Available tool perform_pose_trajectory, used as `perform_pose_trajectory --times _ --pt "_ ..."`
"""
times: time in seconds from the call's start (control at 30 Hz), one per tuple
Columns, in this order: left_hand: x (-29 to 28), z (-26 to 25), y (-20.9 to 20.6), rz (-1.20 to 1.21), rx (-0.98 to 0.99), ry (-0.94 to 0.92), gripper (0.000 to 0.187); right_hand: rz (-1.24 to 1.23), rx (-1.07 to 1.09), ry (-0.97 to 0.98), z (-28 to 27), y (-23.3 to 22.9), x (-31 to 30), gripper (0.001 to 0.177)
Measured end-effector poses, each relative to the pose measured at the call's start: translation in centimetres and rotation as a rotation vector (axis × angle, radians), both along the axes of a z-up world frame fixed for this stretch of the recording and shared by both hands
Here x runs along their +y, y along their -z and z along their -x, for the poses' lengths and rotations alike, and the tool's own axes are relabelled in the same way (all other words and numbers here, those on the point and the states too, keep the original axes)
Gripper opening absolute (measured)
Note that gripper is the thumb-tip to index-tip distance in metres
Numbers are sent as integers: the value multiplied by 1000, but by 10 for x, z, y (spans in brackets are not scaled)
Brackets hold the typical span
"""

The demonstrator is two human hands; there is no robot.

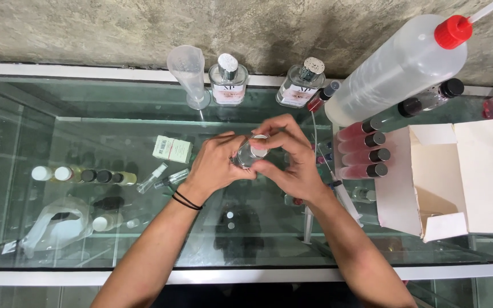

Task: Measuring and transferring perfume liquid from a large container into smaller bottles using a syringe and funnel.

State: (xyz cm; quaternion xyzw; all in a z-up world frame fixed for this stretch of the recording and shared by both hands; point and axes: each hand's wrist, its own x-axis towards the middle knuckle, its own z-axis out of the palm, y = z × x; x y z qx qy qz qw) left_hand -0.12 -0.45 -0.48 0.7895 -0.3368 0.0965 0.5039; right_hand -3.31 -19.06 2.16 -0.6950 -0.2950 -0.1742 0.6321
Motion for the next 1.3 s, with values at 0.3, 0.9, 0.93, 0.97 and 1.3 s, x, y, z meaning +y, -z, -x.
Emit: perform_pose_trajectory --times 0.3,0.9,0.93,0.97,1.3 --pt "1 -1 14 12 20 -1 30 26 -42 28 -2 -2 2 23" --pt "-1 2 -4 34 56 8 27 -7 19 -41 5 -19 9 27" --pt "0 2 -2 34 57 6 27 -7 19 -43 4 -14 10 27" --pt "0 1 0 19 58 6 28 -2 -1 -12 2 -9 9 26" --pt "0 0 8 19 90 8 27 -125 96 -55 6 -19 16 22"
